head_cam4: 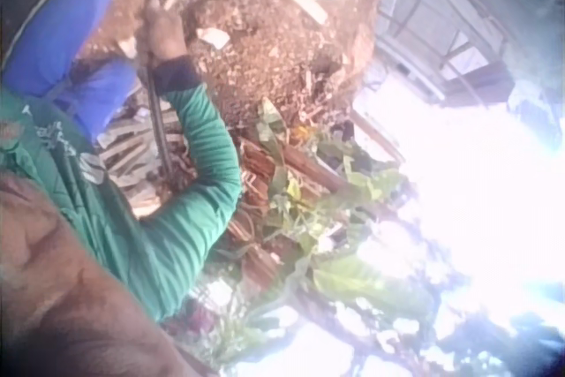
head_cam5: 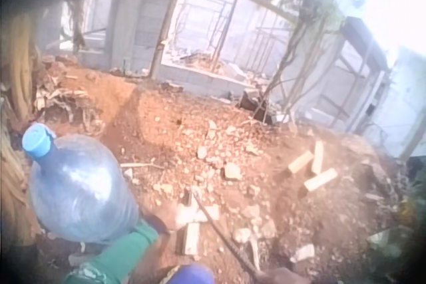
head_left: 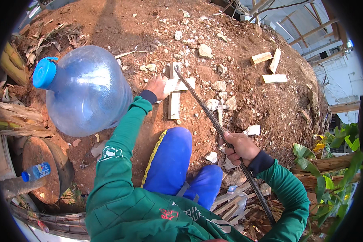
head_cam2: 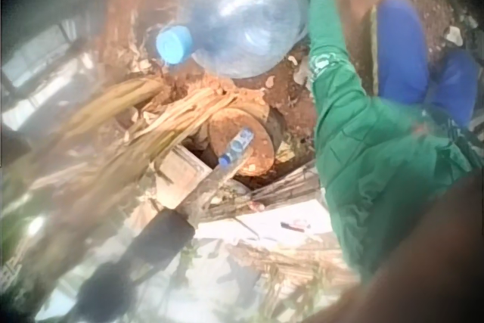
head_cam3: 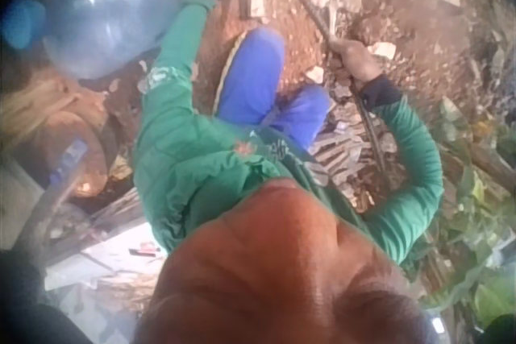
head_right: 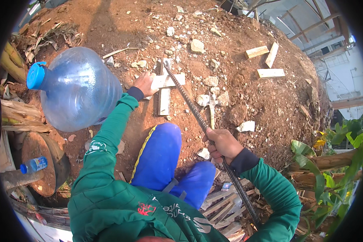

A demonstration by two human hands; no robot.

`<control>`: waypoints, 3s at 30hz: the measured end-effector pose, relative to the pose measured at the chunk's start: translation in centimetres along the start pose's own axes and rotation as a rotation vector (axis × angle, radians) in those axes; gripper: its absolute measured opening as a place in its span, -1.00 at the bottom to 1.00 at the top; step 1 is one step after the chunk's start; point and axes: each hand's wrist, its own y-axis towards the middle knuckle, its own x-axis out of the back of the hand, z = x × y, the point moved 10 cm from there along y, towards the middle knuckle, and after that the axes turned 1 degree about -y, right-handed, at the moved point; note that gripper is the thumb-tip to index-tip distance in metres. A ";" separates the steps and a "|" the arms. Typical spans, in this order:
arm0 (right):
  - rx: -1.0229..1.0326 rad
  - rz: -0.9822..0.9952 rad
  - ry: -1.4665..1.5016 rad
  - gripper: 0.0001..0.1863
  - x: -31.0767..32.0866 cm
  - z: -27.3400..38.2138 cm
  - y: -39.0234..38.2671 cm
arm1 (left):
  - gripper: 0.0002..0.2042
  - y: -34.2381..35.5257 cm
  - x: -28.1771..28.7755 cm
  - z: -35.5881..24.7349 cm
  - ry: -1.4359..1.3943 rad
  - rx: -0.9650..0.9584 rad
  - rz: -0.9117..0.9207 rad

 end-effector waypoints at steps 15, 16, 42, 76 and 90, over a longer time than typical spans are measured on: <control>0.124 -0.038 0.032 -0.57 -0.5 -5.2 4.1 | -0.51 -0.2 -1.1 -1.0 0.007 0.066 0.149; 0.115 0.005 0.111 -0.59 -1.0 -6.2 4.4 | -0.53 -0.2 -1.0 -1.1 0.027 0.044 0.130; 0.577 -0.580 -0.429 -0.73 2.4 -11.5 -0.7 | -0.68 3.4 -3.8 -1.2 0.248 0.150 0.415; 0.508 -0.615 -0.376 -0.63 2.3 -20.8 11.3 | -0.52 3.3 -4.1 -1.7 0.309 0.119 0.472; 0.548 -0.599 -0.508 -0.65 5.5 -24.2 17.6 | -0.49 3.7 -4.6 -0.6 0.381 0.142 0.452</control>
